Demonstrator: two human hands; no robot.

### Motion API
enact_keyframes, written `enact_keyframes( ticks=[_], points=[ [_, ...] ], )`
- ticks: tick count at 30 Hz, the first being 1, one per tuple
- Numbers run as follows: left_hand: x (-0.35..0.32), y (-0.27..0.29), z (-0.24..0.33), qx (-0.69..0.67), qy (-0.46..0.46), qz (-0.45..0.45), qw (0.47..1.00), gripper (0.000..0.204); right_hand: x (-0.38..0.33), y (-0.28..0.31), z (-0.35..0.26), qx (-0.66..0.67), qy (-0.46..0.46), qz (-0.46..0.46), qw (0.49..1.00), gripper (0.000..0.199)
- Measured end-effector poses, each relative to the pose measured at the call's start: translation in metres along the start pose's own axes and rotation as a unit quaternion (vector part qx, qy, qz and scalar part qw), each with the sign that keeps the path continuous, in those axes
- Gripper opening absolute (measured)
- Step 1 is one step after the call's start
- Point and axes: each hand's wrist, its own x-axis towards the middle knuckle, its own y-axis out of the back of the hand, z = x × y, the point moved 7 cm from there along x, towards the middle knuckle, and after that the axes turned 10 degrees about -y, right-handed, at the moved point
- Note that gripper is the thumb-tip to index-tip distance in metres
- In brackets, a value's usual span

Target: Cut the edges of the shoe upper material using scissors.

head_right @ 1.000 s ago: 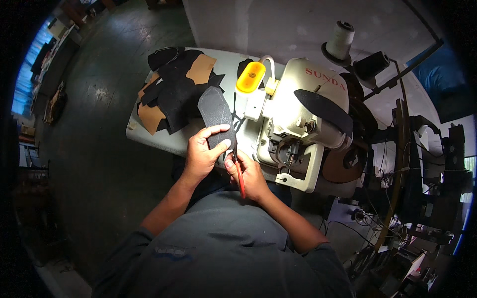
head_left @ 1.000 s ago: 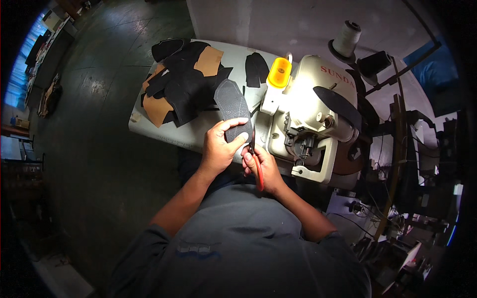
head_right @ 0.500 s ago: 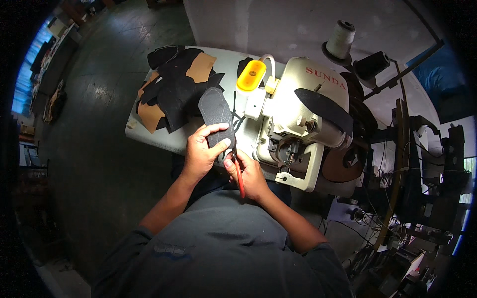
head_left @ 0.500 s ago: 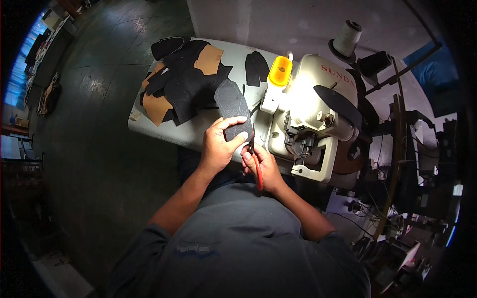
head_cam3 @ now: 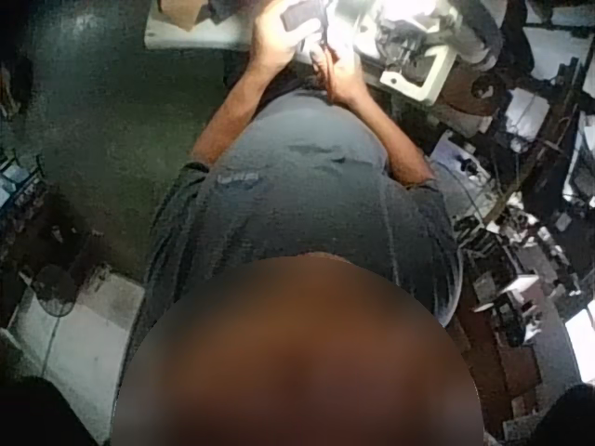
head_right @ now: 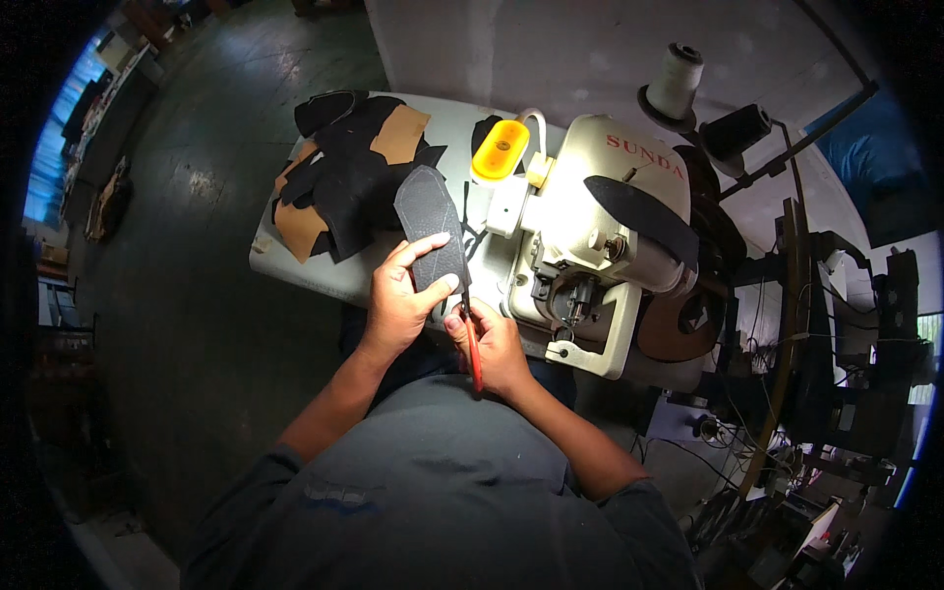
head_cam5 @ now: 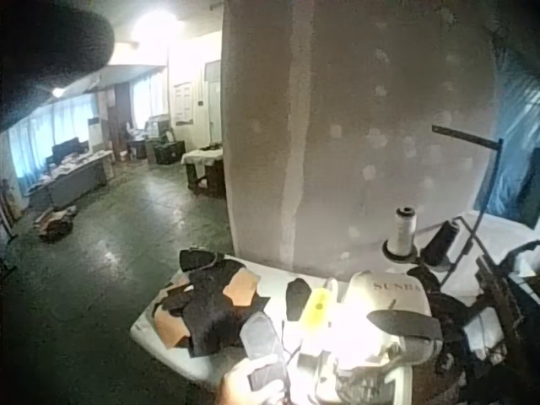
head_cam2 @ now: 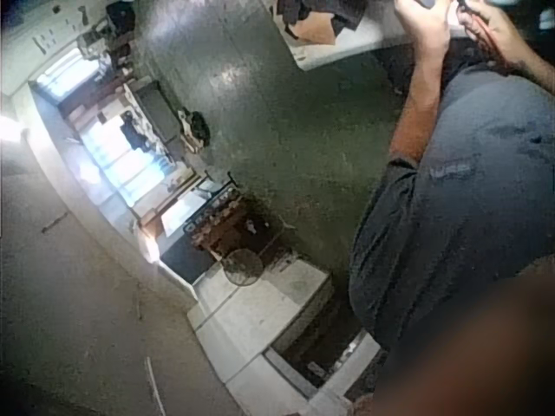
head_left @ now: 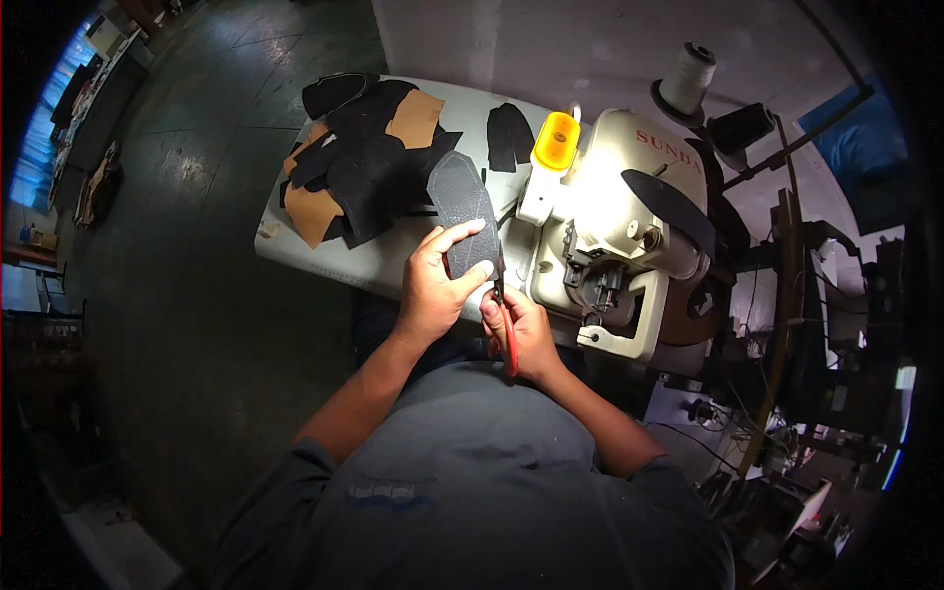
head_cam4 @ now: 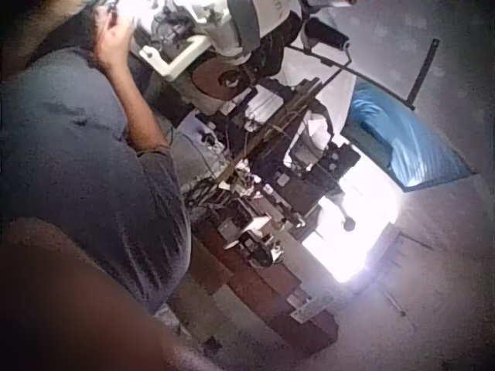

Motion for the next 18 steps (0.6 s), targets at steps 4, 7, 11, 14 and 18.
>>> enact_keyframes(
  ticks=[4, 7, 11, 14, 18],
  points=[
    [0.0014, 0.0018, 0.0031, -0.010, -0.032, 0.025, 0.999, 0.045, -0.0015, -0.0021, -0.0028, 0.012, -0.004, 0.001, 1.000, 0.033],
    [0.0018, 0.0025, 0.0023, 0.000, -0.034, 0.021, 0.999, 0.045, -0.0018, -0.0022, -0.0021, 0.015, -0.005, 0.004, 1.000, 0.033],
    [0.0017, 0.0007, 0.0043, -0.029, 0.003, 0.004, 1.000, 0.048, -0.0021, -0.0019, -0.0041, 0.010, 0.000, 0.007, 1.000, 0.033],
    [0.0017, 0.0017, 0.0021, -0.016, -0.001, 0.000, 1.000, 0.048, -0.0020, -0.0015, -0.0034, 0.004, 0.002, 0.011, 1.000, 0.033],
    [0.0021, -0.0006, 0.0035, -0.042, 0.000, 0.005, 0.999, 0.048, -0.0028, -0.0020, -0.0040, 0.008, 0.006, 0.017, 1.000, 0.033]
  ],
)
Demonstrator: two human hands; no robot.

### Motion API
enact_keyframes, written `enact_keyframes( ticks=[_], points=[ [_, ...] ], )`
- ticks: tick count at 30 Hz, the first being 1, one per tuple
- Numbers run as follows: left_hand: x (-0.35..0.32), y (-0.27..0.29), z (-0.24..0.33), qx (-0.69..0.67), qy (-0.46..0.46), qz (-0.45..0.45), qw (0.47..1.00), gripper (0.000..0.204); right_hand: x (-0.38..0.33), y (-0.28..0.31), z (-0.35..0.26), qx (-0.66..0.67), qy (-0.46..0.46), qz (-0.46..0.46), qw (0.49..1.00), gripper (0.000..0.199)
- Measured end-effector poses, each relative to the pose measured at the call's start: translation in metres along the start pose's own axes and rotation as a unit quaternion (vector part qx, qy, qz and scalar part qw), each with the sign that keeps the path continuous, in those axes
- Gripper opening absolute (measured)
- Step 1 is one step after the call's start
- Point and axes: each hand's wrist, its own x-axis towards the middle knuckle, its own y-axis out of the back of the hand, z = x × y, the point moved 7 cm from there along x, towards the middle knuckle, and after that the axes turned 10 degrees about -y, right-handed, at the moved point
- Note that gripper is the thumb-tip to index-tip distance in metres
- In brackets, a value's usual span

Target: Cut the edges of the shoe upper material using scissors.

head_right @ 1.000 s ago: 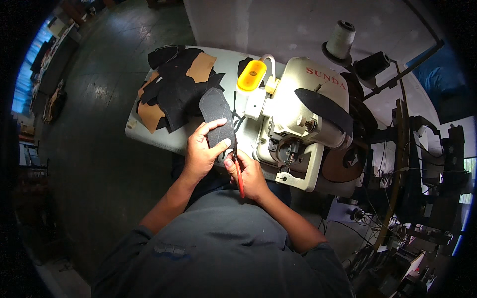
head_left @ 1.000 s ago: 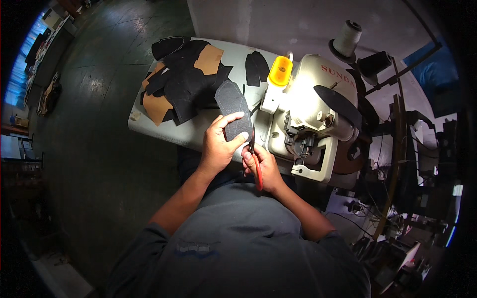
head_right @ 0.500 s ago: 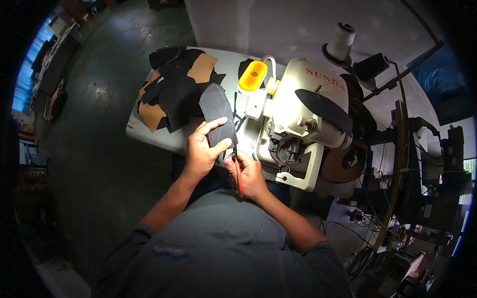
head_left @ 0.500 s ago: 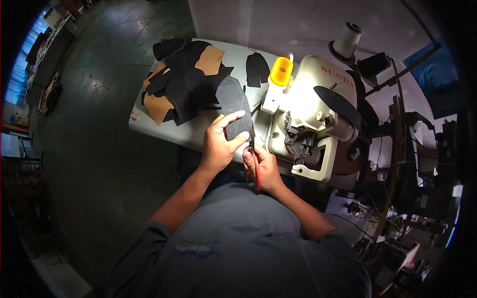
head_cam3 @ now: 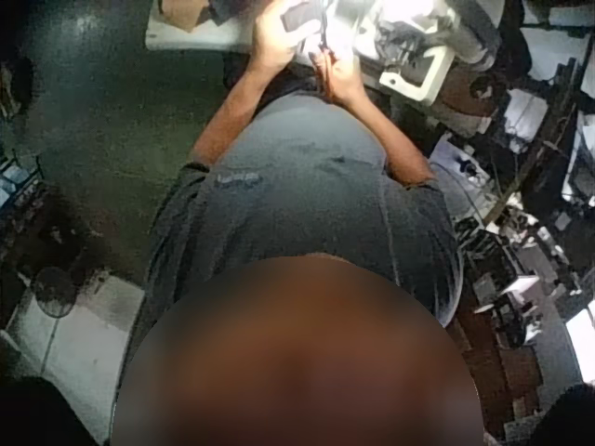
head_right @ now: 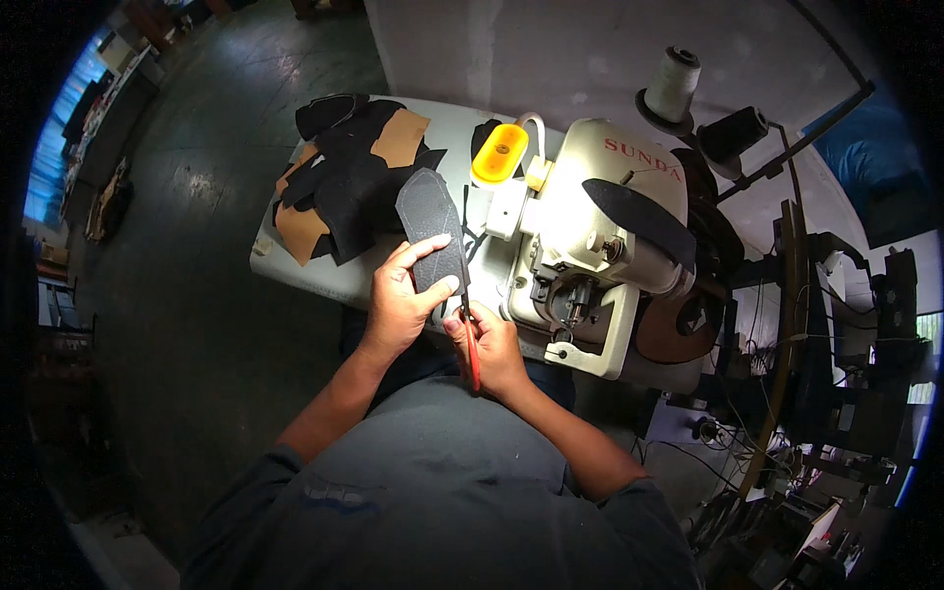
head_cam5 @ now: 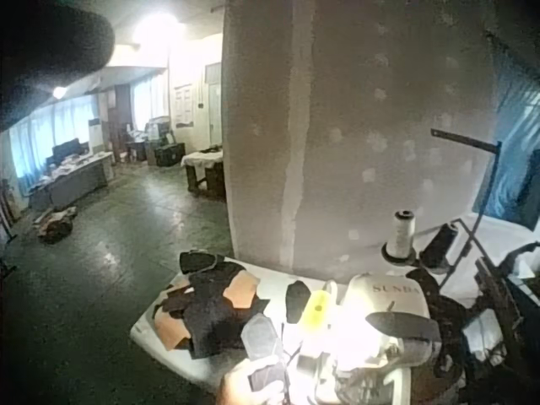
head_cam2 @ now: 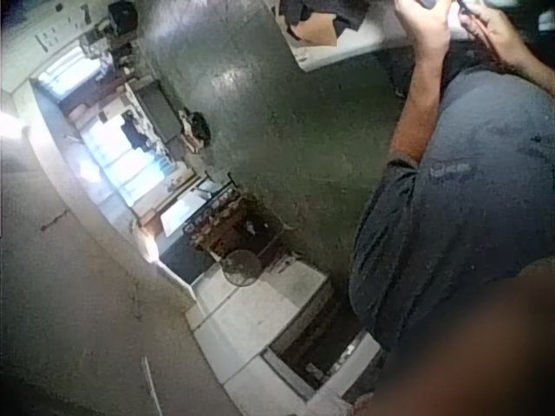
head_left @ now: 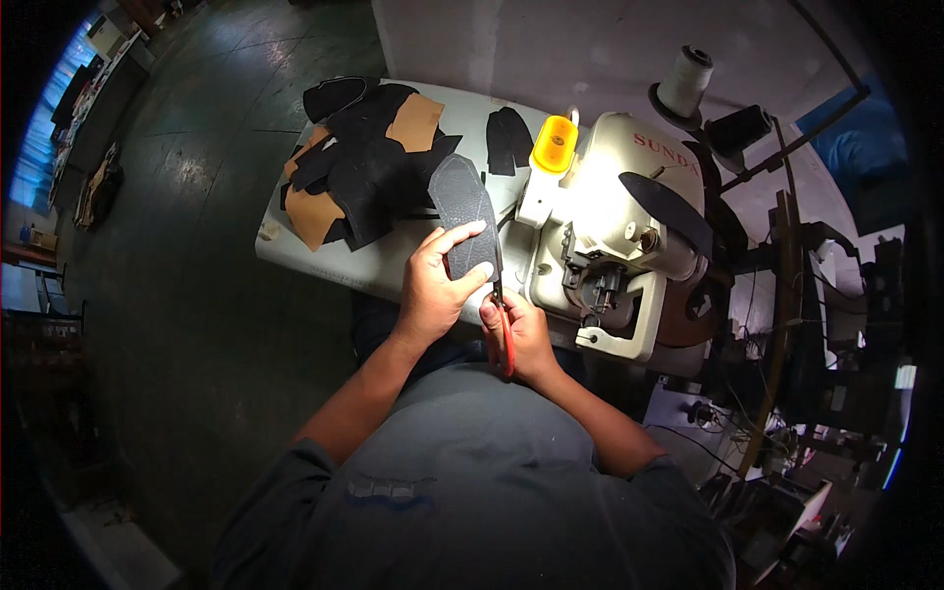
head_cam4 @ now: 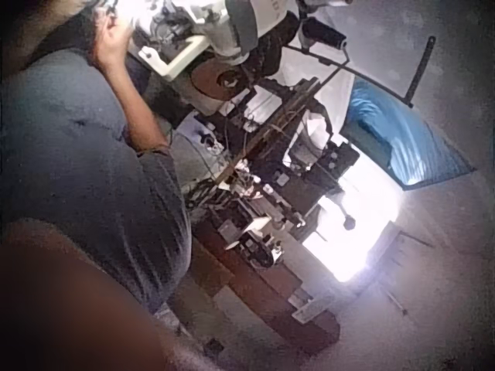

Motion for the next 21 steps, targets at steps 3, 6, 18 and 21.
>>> enact_keyframes(
  ticks=[3, 6, 18, 21],
  points=[
    [0.002, -0.001, 0.007, 0.026, -0.030, 0.008, 0.999, 0.045, -0.002, -0.002, -0.001, 0.017, -0.010, 0.002, 1.000, 0.033],
    [0.003, -0.001, 0.007, 0.017, -0.025, 0.004, 1.000, 0.046, -0.003, -0.004, -0.001, 0.032, -0.022, 0.000, 0.999, 0.031],
    [-0.006, -0.011, 0.010, -0.069, 0.016, -0.023, 0.997, 0.057, 0.002, 0.002, 0.000, 0.035, -0.005, 0.026, 0.999, 0.020],
    [-0.007, -0.012, 0.006, -0.107, 0.035, -0.020, 0.993, 0.058, 0.003, 0.000, 0.002, 0.044, 0.008, 0.019, 0.999, 0.022]
  ],
)
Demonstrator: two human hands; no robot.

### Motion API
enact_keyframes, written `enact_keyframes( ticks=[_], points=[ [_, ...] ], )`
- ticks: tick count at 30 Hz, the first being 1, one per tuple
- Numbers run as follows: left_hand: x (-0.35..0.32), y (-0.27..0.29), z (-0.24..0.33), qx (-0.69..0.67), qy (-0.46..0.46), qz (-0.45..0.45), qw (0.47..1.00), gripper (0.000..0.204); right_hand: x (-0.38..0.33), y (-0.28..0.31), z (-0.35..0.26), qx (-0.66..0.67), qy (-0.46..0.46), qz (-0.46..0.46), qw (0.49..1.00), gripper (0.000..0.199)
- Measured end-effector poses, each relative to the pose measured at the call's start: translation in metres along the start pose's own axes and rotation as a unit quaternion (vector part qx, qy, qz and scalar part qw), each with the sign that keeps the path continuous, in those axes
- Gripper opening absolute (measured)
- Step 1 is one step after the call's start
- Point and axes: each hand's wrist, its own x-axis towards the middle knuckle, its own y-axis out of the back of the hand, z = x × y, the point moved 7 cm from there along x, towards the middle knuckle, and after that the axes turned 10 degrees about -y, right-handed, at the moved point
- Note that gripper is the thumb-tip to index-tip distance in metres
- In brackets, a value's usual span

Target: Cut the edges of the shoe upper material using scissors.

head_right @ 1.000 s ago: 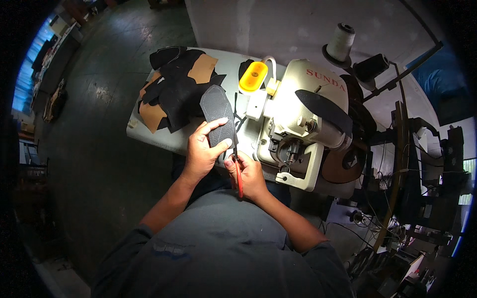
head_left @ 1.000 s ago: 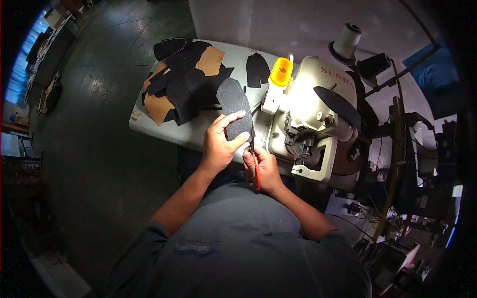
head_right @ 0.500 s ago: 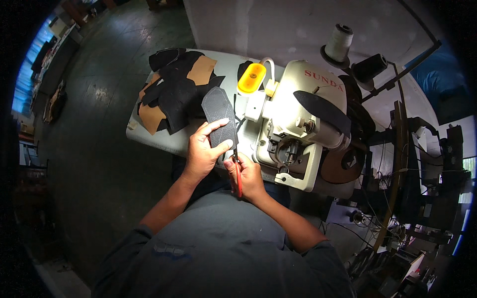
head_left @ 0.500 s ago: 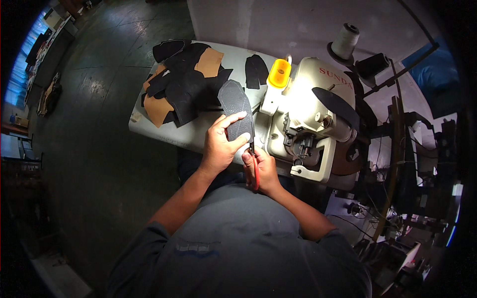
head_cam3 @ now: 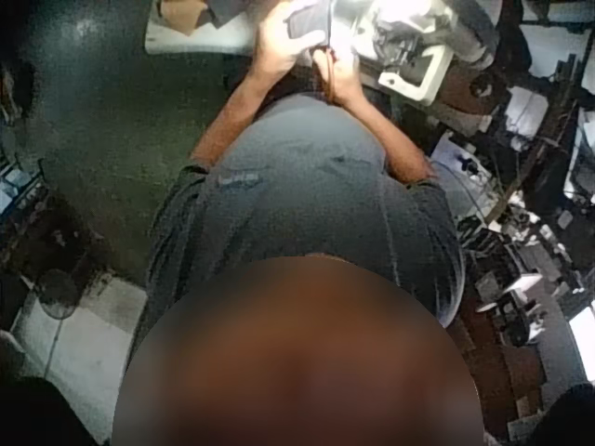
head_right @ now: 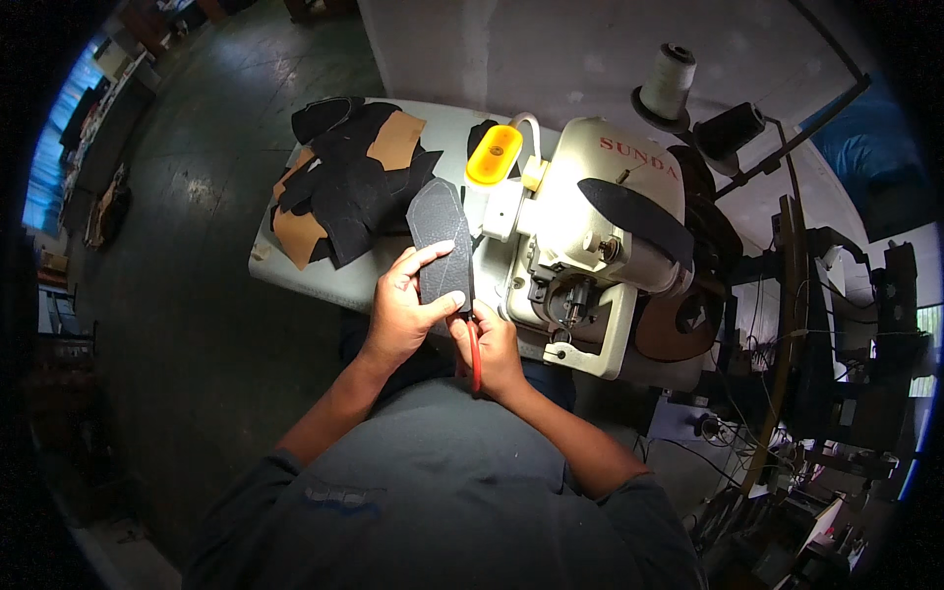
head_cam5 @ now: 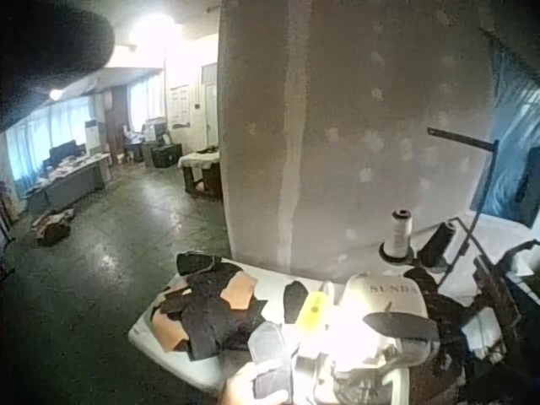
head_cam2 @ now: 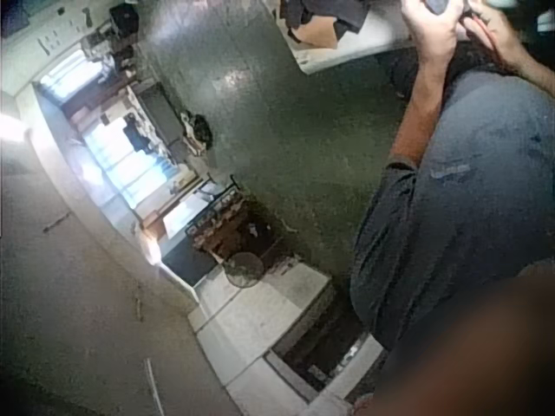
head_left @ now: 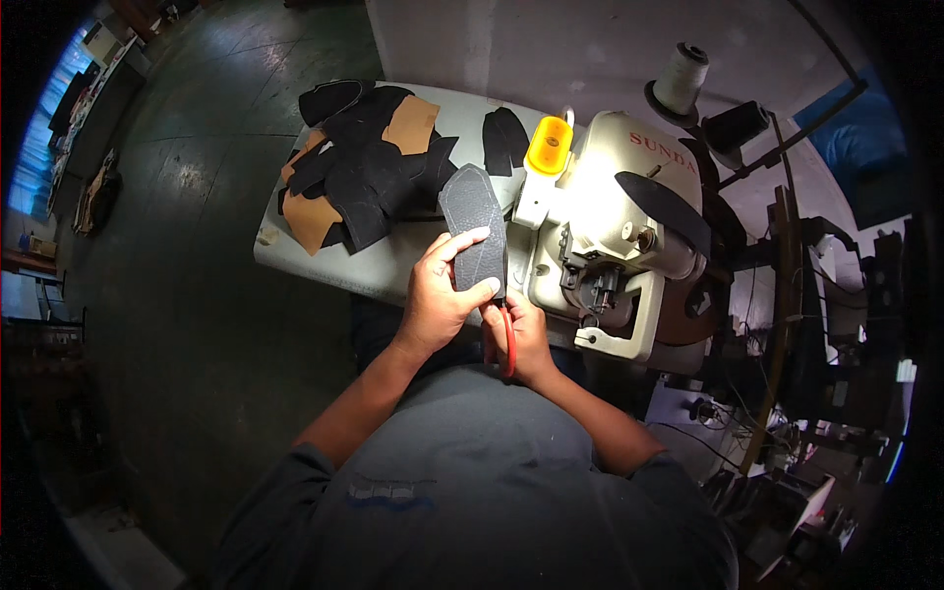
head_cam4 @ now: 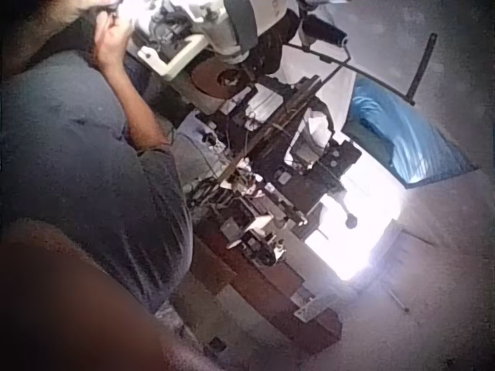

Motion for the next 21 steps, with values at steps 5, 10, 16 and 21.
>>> enact_keyframes(
  ticks=[5, 10, 16, 21],
  points=[
    [0.000, -0.002, 0.004, 0.011, -0.010, -0.006, 1.000, 0.058, -0.002, 0.000, -0.001, 0.001, 0.007, -0.011, 1.000, 0.023],
    [-0.002, -0.002, 0.004, 0.005, -0.008, -0.004, 1.000, 0.058, -0.004, -0.002, 0.000, 0.006, 0.012, -0.017, 1.000, 0.021],
    [0.000, 0.007, 0.001, 0.010, -0.006, 0.024, 1.000, 0.046, 0.000, -0.003, 0.000, 0.023, -0.019, -0.029, 0.999, 0.018],
    [0.015, 0.020, 0.005, 0.098, -0.047, 0.015, 0.994, 0.038, 0.001, -0.003, -0.001, -0.019, -0.024, -0.023, 0.999, 0.018]
  ],
)
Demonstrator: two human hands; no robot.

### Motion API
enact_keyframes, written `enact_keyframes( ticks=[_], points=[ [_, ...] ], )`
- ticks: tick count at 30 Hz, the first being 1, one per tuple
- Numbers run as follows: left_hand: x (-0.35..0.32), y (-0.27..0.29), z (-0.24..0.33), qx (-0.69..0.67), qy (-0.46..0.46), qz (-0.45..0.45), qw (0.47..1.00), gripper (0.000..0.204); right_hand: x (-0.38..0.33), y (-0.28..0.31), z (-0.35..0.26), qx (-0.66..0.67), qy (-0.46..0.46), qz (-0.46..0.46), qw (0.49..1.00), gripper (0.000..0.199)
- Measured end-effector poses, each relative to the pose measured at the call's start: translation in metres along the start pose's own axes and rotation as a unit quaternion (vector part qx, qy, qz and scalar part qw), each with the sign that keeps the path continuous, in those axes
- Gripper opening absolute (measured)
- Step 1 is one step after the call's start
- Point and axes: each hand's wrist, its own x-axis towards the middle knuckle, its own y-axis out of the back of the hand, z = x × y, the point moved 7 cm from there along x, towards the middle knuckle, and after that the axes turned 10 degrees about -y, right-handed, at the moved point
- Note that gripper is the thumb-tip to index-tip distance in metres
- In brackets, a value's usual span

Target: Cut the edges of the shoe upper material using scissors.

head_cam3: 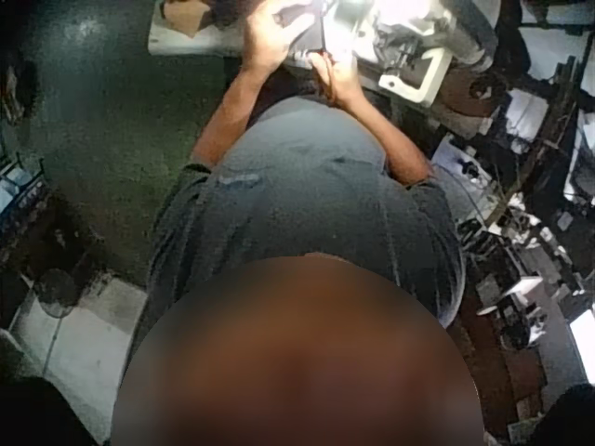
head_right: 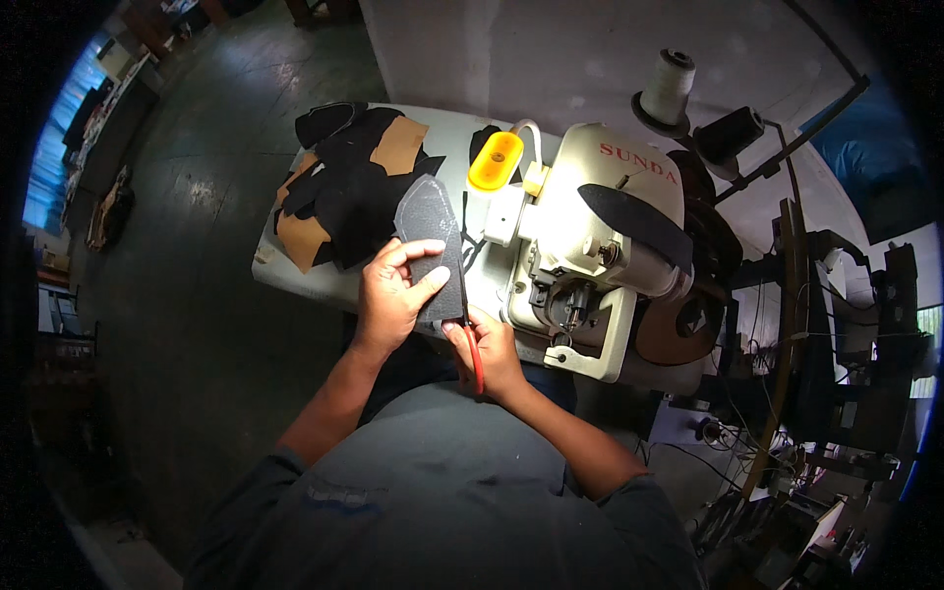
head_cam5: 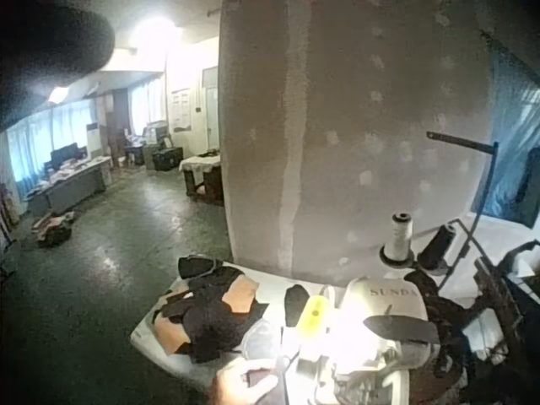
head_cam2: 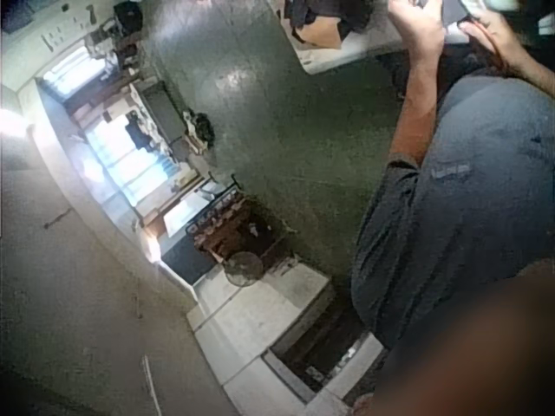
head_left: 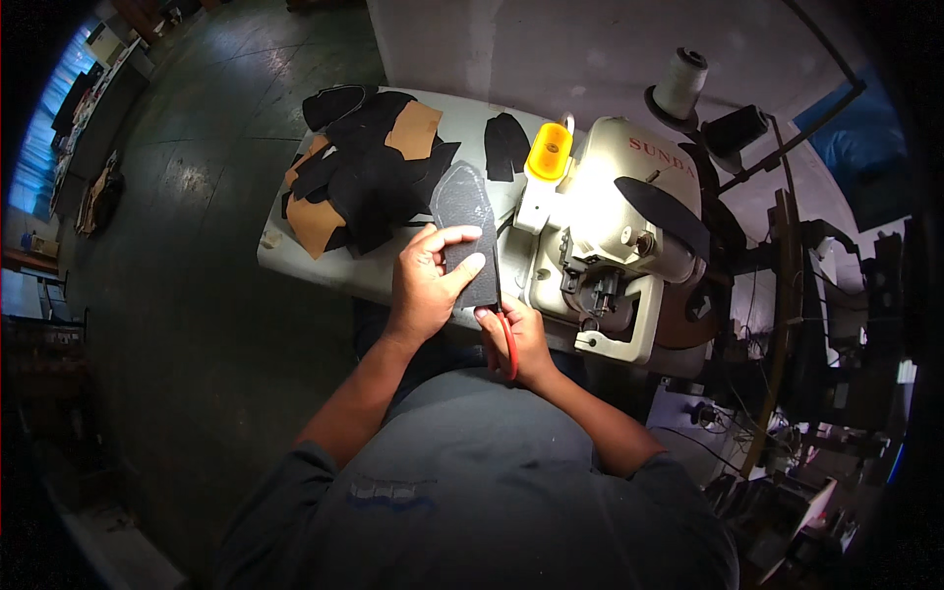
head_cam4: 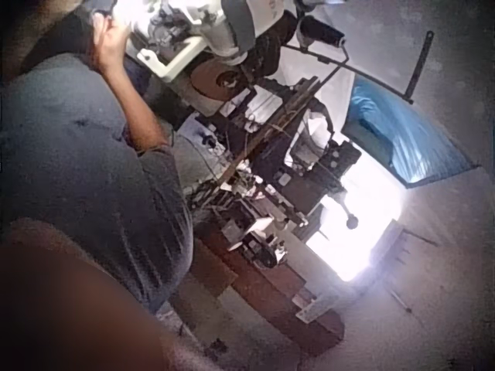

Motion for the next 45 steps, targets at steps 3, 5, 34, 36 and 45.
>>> enact_keyframes(
  ticks=[3, 5, 34, 36, 45],
  points=[
    [0.005, -0.002, 0.011, -0.090, 0.023, 0.024, 0.995, 0.047, -0.001, -0.002, 0.002, 0.025, -0.009, 0.000, 1.000, 0.017],
    [0.005, 0.003, 0.008, -0.050, 0.023, -0.002, 0.998, 0.054, 0.002, -0.001, 0.011, 0.009, -0.017, 0.004, 1.000, 0.016],
    [0.000, -0.005, 0.005, -0.045, 0.016, 0.023, 0.999, 0.055, 0.005, 0.006, 0.017, 0.070, 0.011, -0.005, 0.997, 0.024],
    [0.000, 0.000, -0.002, -0.018, 0.015, 0.033, 0.999, 0.055, 0.006, 0.003, 0.017, 0.114, -0.013, -0.032, 0.993, 0.041],
    [-0.003, 0.008, -0.017, 0.060, 0.011, 0.058, 0.996, 0.055, -0.002, -0.001, 0.003, 0.084, -0.030, -0.039, 0.995, 0.084]
  ],
)
